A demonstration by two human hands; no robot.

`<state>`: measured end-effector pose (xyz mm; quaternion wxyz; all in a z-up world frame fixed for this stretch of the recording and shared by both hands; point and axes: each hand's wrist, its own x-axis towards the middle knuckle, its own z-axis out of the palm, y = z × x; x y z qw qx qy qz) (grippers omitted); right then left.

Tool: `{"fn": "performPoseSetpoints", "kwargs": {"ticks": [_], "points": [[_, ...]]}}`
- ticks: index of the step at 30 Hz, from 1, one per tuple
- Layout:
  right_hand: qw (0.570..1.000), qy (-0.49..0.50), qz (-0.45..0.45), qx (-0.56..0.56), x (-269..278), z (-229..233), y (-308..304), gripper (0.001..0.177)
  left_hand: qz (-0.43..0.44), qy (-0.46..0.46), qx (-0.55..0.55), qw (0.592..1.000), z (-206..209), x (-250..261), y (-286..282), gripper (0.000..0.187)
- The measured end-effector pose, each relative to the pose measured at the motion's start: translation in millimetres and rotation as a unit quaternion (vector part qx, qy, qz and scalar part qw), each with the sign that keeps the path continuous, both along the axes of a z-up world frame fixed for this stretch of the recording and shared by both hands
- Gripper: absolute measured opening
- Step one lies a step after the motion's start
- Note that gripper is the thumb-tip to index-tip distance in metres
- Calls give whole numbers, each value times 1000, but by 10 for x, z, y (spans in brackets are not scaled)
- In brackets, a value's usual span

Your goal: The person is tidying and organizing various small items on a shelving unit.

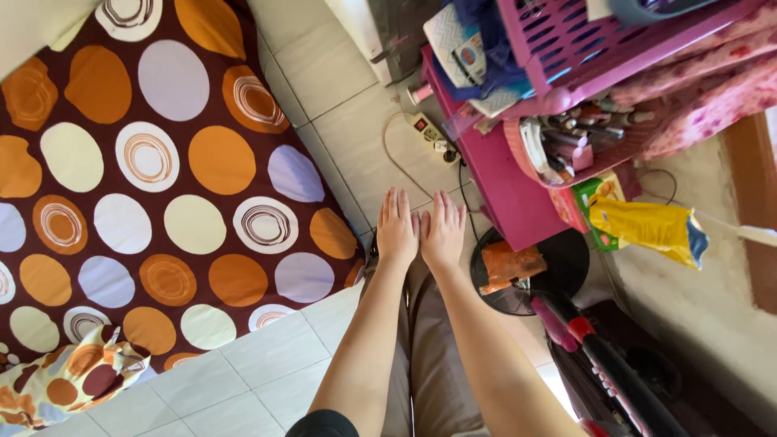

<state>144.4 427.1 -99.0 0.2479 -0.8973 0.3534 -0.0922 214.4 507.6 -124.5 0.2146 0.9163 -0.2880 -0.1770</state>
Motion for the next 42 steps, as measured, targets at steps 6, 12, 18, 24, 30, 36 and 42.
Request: {"fn": "performPoseSetpoints", "kwargs": {"ticks": [6,12,18,24,30,36,42], "points": [[1000,28,5,-4,-38,-122,373,48,-26,4,48,999,-113,-12,368,58],[999,38,-6,12,-39,-114,729,51,-48,2,56,997,-193,-15,718,61],[998,51,-7,22,60,-148,933,52,-47,-6,68,997,-186,62,924,61],[998,50,-4,-41,179,-268,950,55,-40,-23,47,998,-293,210,934,63],[997,60,6,-47,263,-299,737,61,-46,-49,33,997,-311,290,744,63],[997,58,24,-55,254,-320,539,61,-31,-45,38,998,-331,301,557,65],[995,72,48,-50,269,-289,353,60,-34,-32,65,997,-254,326,387,66]]}}
